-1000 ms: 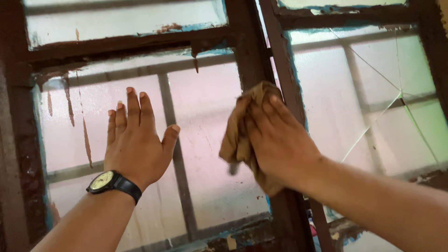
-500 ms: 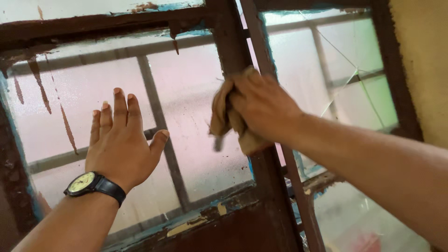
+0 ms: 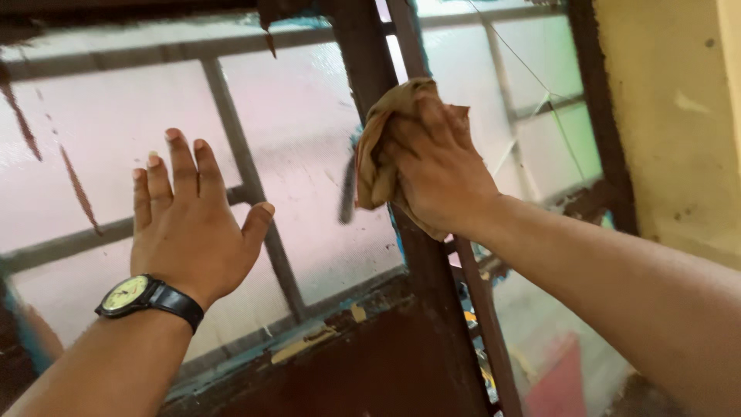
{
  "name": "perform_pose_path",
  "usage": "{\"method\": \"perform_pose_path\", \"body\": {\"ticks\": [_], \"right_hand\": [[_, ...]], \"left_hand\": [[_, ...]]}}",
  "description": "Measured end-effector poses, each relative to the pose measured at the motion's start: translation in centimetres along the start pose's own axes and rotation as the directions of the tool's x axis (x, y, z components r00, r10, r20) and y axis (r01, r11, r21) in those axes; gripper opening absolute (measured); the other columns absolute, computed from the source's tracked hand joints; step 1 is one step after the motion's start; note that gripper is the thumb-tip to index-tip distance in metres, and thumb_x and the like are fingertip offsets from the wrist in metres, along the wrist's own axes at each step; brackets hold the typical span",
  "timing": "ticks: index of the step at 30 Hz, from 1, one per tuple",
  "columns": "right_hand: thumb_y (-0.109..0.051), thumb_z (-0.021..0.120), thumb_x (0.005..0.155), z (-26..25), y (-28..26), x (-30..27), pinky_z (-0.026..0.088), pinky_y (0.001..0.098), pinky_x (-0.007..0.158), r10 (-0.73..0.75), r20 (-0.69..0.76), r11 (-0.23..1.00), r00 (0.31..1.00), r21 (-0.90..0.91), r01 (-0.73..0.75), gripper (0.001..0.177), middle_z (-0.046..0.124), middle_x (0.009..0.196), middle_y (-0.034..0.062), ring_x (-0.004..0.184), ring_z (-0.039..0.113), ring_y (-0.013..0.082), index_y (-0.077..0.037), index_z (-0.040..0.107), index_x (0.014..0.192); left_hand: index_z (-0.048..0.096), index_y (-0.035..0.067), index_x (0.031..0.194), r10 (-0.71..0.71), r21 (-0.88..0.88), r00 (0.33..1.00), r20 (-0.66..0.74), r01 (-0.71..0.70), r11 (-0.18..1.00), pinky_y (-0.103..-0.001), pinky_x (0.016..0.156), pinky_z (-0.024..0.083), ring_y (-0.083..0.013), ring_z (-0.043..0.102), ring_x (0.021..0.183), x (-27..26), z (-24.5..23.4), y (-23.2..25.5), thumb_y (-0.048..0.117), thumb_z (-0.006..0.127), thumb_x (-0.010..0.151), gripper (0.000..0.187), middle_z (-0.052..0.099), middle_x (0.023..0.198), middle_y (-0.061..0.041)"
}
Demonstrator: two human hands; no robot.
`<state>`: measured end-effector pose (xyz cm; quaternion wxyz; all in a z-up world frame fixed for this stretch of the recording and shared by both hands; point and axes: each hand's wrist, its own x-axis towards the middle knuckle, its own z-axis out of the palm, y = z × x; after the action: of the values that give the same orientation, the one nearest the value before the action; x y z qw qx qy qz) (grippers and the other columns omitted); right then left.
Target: The person cleans a window by wiping the frame and glass panels with a cloth, then spraying liquid onto the window using a spray bottle and wiping it with the cloth.
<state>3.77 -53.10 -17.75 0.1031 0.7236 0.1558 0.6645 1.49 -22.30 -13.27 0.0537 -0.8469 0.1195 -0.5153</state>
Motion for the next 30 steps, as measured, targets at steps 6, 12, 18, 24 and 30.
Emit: {"method": "perform_pose_path", "body": {"ticks": [6,12,18,24,30], "right_hand": [[-0.027,0.06,0.08,0.8,1.3,3.5,0.016,0.0529,0.121,0.07,0.04,0.988,0.997,-0.14,-0.064,0.064,0.042,0.155,0.0144,0.15,0.022,0.0375,-0.005,0.056,0.141],[-0.029,0.06,0.095,0.5,-1.0,-2.7,0.015,0.055,0.124,-0.013,-0.001,0.998,1.0,-0.056,0.013,0.053,0.048,0.152,0.0184,0.15,0.027,0.042,-0.004,0.06,0.141],[-0.029,0.059,0.1,1.3,0.3,-1.5,0.018,0.0547,0.128,-0.004,-0.148,1.0,0.989,-0.008,0.003,0.053,0.052,0.155,0.0175,0.153,0.03,0.0411,-0.002,0.061,0.145],[-0.033,0.06,0.095,-0.1,-1.5,-4.7,0.017,0.0583,0.123,-0.089,-0.043,0.996,0.995,-0.006,0.089,0.05,0.049,0.149,0.0198,0.15,0.028,0.0427,-0.003,0.064,0.135],[-0.032,0.06,0.099,0.9,1.3,-0.2,0.016,0.0569,0.129,-0.021,-0.097,0.999,0.995,0.032,0.024,0.059,0.045,0.161,0.0194,0.156,0.025,0.044,0.003,0.06,0.147]], "left_hand": [[0.012,0.001,0.16,-0.001,-0.015,1.0,-0.03,0.0,1.0,-0.047,0.119,0.002,-0.0441,0.004,0.153,-0.5,1.1,0.5,0.062,0.044,0.09,0.098,-0.001,0.168,-0.025],[0.013,-0.002,0.157,0.041,0.014,0.996,-0.074,-0.04,0.999,-0.05,0.12,0.003,-0.0447,0.008,0.148,-1.8,2.2,0.7,0.06,0.043,0.093,0.094,0.003,0.162,-0.027],[0.014,-0.002,0.157,0.016,-0.044,0.997,-0.07,-0.019,0.999,-0.05,0.12,0.003,-0.0447,0.009,0.149,-3.2,2.3,1.4,0.057,0.046,0.094,0.092,0.005,0.165,-0.024],[0.015,-0.004,0.158,-0.01,-0.056,0.996,-0.093,0.005,0.998,-0.05,0.123,0.003,-0.0464,0.009,0.151,-5.2,2.8,2.6,0.055,0.049,0.096,0.093,0.005,0.166,-0.026],[0.013,-0.006,0.158,-0.046,-0.083,0.995,-0.085,0.039,0.996,-0.052,0.122,0.004,-0.0482,0.009,0.15,-6.3,3.7,3.8,0.053,0.053,0.095,0.095,0.003,0.167,-0.028]]}}
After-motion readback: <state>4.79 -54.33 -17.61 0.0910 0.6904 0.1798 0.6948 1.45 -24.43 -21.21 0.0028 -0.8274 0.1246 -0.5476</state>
